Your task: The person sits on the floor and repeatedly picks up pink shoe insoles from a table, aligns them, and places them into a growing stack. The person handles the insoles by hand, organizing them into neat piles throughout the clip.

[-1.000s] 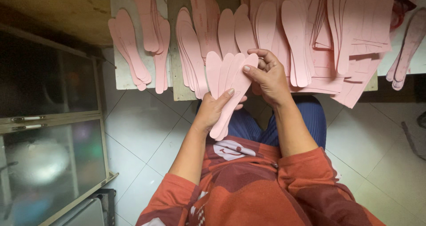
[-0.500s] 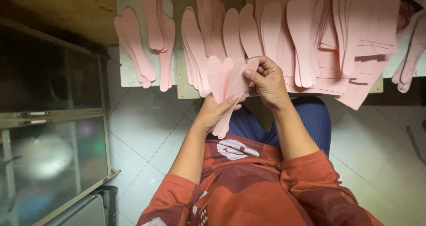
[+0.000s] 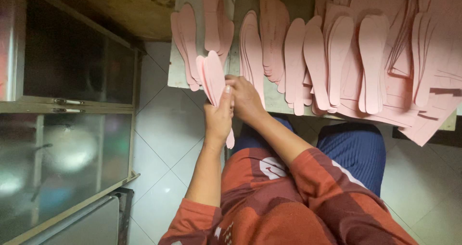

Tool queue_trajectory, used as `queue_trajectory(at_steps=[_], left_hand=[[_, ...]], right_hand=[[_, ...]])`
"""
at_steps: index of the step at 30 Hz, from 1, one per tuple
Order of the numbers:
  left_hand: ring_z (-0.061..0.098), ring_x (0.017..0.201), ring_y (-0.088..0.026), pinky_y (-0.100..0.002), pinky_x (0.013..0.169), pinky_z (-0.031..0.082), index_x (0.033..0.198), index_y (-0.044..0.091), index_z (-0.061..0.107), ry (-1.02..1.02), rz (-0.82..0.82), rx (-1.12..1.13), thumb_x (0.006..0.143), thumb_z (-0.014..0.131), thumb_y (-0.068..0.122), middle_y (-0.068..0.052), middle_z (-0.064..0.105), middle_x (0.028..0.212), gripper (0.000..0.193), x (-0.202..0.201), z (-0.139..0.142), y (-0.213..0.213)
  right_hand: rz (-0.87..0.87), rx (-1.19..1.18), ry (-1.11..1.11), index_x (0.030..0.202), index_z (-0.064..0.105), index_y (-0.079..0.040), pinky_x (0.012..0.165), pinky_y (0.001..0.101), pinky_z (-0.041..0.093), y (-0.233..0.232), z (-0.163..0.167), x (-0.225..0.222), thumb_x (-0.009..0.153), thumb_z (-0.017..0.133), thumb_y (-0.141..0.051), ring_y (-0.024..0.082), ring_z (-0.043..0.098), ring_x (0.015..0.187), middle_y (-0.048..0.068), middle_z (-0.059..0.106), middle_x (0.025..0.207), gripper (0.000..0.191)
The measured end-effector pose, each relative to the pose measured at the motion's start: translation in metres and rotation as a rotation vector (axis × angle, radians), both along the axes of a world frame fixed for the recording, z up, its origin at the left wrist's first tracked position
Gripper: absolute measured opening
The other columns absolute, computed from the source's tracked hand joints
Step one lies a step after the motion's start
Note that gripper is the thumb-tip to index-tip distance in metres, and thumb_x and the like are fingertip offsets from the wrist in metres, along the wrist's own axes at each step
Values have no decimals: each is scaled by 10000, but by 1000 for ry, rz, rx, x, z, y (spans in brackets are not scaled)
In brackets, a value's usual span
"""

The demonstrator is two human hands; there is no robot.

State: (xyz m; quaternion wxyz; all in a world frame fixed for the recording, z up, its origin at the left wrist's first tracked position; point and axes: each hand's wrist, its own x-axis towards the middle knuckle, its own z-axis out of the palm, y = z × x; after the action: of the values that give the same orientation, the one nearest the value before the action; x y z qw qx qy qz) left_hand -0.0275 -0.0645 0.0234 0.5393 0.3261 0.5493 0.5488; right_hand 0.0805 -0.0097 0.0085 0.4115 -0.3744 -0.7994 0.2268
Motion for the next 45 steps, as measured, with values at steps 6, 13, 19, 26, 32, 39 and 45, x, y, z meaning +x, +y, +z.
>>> queue_trajectory(at_steps=[6, 13, 19, 26, 32, 39, 45], left_hand=[[606, 805, -105, -268, 764, 541, 1238, 25, 659, 105, -210, 142, 1034, 592, 210, -23, 708, 1055, 283, 28, 21, -6], [669, 1045, -156, -312, 954, 529, 1265, 29, 658, 142, -228, 212, 1050, 596, 190, -76, 723, 1141, 275, 36, 30, -12], [494, 597, -63, -238, 514, 409, 1218, 53, 703, -108, -235, 11, 1039, 612, 225, -18, 625, 774, 264, 37, 24, -10], [477, 542, -76, -258, 466, 378, 985, 16, 733, -46, 183, -196, 1012, 635, 226, 2, 604, 702, 233, 35, -7, 12], [585, 739, -205, -329, 666, 508, 927, 19, 615, 554, 522, 66, 922, 732, 182, -70, 575, 891, 200, 23, -44, 11], [694, 734, -232, -349, 722, 532, 953, 37, 612, 492, 482, -230, 889, 779, 216, -94, 696, 825, 252, 17, -53, 9], [697, 752, -167, -314, 700, 560, 1009, 35, 572, 324, 545, -66, 876, 737, 113, -73, 704, 848, 226, 23, -37, 2]], right_hand=[[-82, 292, -547, 1104, 672, -85, 768, 415, 533, 18, 2, -40, 793, 710, -152, 269, 586, 838, 101, 616, 1049, 320], [65, 258, -682, 1082, 669, -68, 764, 370, 539, 24, 3, -11, 787, 716, -168, 244, 614, 884, 83, 629, 1066, 315], [-14, -866, 321, 1211, 687, -67, 787, 318, 573, -8, 8, 60, 965, 623, -176, 258, 683, 910, 153, 727, 1085, 276], [-272, 363, -275, 1175, 666, 36, 833, 366, 600, -40, 39, 83, 824, 719, 102, 294, 738, 951, 180, 732, 1100, 361], [-238, 407, -203, 1163, 667, 43, 843, 371, 606, -52, 49, 83, 810, 730, 123, 309, 744, 963, 192, 732, 1081, 367], [-302, 329, -128, 1144, 689, 23, 834, 358, 608, -53, 42, 77, 821, 730, 119, 297, 756, 963, 188, 744, 1091, 339], [-275, 355, -156, 1128, 692, 15, 838, 362, 609, -56, 45, 82, 848, 747, 96, 305, 752, 967, 189, 743, 1091, 297]])
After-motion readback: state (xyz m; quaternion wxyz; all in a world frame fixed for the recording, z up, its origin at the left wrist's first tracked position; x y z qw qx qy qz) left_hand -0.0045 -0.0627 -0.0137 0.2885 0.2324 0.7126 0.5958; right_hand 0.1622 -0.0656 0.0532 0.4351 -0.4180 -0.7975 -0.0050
